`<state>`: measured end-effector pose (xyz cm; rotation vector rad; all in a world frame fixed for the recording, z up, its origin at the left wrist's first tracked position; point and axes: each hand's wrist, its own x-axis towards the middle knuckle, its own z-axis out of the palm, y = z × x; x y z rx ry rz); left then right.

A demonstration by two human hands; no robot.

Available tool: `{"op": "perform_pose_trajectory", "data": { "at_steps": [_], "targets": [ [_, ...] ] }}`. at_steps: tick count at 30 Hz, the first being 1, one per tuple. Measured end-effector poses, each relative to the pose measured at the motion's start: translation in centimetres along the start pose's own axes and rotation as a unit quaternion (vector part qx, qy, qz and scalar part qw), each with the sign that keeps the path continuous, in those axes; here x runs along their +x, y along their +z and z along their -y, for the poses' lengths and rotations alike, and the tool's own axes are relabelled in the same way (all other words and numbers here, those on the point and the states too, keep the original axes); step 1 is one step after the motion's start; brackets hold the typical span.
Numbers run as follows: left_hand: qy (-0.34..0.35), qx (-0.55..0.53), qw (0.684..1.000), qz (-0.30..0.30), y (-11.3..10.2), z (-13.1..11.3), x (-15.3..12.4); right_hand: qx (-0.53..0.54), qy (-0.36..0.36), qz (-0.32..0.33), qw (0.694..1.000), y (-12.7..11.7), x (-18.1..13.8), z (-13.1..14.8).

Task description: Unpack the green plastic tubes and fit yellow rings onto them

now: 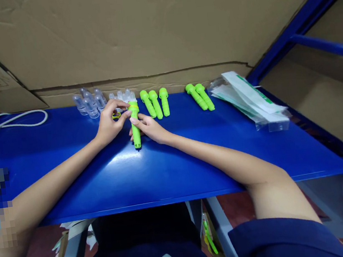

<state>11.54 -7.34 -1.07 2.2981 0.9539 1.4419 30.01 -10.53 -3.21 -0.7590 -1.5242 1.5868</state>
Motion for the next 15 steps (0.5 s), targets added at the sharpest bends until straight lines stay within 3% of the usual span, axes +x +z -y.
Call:
{"op": "perform_pose_trajectory", "data": {
  "at_steps": [7, 15],
  "targets": [
    [0.012, -0.004, 1.000, -0.023, 0.4, -0.1, 0.0, -0.005, -0.003, 0.002, 1.000, -0.1, 0.1, -0.2],
    [-0.028, -0.038, 0.998, 0.028, -1.0, 0.3, 0.8, -0.009, 0.000, 0.008, 1.000, -0.1, -0.1, -0.1]
  ]
}}
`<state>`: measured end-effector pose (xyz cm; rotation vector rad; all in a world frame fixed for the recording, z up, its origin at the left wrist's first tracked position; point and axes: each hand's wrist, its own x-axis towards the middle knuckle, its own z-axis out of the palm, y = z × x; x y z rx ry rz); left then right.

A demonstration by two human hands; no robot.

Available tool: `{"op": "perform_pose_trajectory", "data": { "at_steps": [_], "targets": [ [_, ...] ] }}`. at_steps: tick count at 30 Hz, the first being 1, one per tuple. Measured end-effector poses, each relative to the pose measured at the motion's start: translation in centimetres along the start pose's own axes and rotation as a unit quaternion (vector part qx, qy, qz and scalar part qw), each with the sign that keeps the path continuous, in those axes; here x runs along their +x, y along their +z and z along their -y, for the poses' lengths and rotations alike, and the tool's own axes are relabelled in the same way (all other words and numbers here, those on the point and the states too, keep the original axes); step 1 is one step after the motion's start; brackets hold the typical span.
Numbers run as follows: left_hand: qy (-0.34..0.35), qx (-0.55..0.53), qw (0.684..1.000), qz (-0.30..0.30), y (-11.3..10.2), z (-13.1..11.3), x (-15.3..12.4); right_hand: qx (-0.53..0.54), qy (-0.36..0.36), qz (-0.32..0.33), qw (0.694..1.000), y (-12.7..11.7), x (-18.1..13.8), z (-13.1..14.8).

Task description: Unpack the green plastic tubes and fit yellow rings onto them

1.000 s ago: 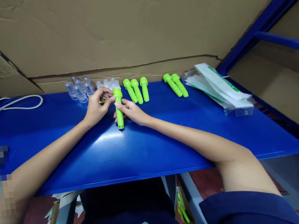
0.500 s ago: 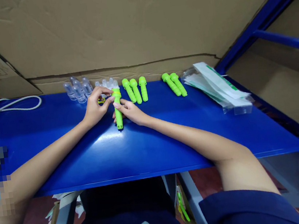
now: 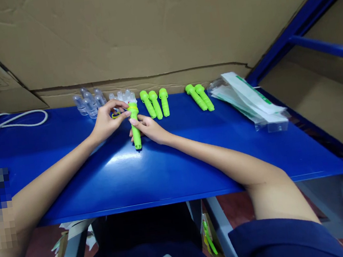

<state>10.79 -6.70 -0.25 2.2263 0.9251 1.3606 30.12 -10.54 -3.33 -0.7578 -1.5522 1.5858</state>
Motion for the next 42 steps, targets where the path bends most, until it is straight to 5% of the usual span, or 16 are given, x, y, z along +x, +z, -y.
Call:
{"op": "perform_pose_trajectory", "data": {
  "at_steps": [14, 32, 38, 42],
  "targets": [
    [-0.026, -0.001, 0.999, 0.039, -0.5, 0.1, 0.3, 0.007, 0.003, 0.002, 1.000, 0.1, 0.0, 0.2],
    [0.033, 0.008, 0.997, 0.068, -0.5, 1.0, 0.4, -0.021, -0.004, 0.008, 1.000, 0.1, 0.0, 0.2],
    [0.059, 0.010, 0.998, 0.012, 1.1, 1.6, -0.8, -0.112, -0.107, -0.131, 0.979, -0.3, 0.3, -0.3],
    [0.071, 0.016, 0.997, -0.006, 1.5, 1.3, -1.2, -0.150, -0.140, -0.149, 0.967, -0.3, 0.3, -0.6]
  ]
}}
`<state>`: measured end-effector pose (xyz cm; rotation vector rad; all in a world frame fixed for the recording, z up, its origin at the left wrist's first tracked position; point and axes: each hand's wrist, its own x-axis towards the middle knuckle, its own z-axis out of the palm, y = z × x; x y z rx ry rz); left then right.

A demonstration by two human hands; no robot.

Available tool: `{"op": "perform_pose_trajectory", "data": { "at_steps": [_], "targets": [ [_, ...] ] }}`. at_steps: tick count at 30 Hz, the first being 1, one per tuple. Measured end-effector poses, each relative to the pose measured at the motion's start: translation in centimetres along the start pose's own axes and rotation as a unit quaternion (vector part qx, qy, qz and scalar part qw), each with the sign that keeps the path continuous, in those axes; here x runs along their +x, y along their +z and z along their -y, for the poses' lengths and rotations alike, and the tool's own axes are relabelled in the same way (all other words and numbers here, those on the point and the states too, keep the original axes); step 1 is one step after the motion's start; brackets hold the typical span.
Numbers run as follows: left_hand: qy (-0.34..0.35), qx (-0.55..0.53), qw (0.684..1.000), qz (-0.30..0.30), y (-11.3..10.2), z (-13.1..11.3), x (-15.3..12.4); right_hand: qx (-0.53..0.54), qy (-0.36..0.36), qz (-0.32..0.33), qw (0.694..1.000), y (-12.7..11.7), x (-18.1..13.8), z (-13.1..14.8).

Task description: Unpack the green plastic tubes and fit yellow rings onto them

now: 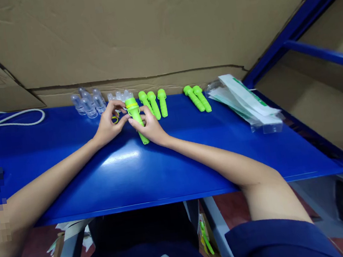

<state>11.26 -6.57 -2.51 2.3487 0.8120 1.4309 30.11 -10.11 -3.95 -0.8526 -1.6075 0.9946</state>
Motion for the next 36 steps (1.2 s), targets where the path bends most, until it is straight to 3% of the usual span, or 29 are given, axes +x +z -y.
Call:
{"op": "perform_pose_trajectory", "data": {
  "at_steps": [9, 18, 31, 36],
  "targets": [
    [0.018, 0.000, 0.998, -0.058, 0.0, -1.4, 0.2, -0.028, -0.021, -0.008, 0.999, 0.0, 0.1, -0.3],
    [0.002, 0.003, 0.999, -0.054, 0.0, -2.7, 0.4, -0.058, -0.019, -0.012, 0.998, 0.0, -0.2, 0.2],
    [-0.032, 0.012, 0.998, -0.047, 0.0, -2.4, 0.6, -0.060, -0.018, -0.012, 0.998, 0.1, -0.3, 0.5],
    [-0.013, 0.021, 0.998, -0.050, -0.1, -2.4, 0.7, -0.067, -0.016, -0.015, 0.998, 0.1, -0.3, 0.2]
  ]
}}
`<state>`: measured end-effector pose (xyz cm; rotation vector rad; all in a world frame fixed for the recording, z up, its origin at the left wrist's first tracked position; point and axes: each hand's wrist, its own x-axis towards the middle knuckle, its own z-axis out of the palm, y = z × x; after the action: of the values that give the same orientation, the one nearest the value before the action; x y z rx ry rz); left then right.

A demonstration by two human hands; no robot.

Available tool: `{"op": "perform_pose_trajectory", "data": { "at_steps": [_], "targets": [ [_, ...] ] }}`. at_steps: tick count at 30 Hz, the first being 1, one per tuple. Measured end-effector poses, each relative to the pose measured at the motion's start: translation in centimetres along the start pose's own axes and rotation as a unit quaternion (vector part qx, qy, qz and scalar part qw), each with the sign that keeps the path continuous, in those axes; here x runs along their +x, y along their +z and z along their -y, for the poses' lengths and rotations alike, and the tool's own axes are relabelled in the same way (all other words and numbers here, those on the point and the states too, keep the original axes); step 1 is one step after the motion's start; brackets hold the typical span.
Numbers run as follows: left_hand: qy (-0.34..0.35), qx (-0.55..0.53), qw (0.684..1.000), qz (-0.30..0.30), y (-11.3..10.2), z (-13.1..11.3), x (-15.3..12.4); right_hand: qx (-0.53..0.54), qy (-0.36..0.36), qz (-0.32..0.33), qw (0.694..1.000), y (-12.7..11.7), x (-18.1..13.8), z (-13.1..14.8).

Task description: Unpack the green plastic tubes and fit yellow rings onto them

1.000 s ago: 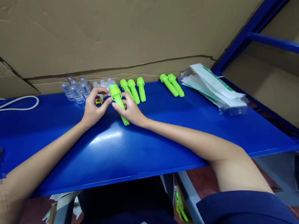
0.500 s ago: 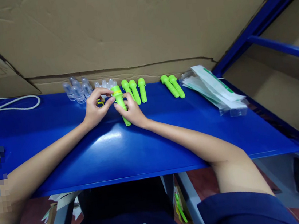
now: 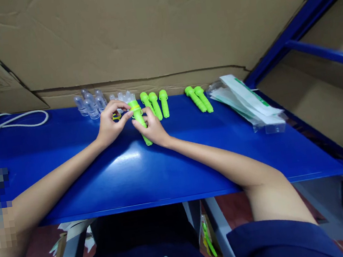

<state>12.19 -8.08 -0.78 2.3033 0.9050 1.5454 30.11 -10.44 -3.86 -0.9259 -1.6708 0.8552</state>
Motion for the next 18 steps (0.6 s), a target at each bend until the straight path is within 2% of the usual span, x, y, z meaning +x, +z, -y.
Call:
{"op": "perform_pose_trajectory", "data": {
  "at_steps": [11, 18],
  "targets": [
    [-0.006, 0.026, 1.000, -0.007, 0.0, -0.1, -0.4, 0.035, 0.031, 0.015, 0.999, -0.2, 0.1, 0.5],
    [0.008, 0.046, 0.998, -0.037, 0.4, -0.3, -0.7, 0.058, 0.042, 0.020, 0.997, -0.2, 0.1, 1.1]
  ]
}}
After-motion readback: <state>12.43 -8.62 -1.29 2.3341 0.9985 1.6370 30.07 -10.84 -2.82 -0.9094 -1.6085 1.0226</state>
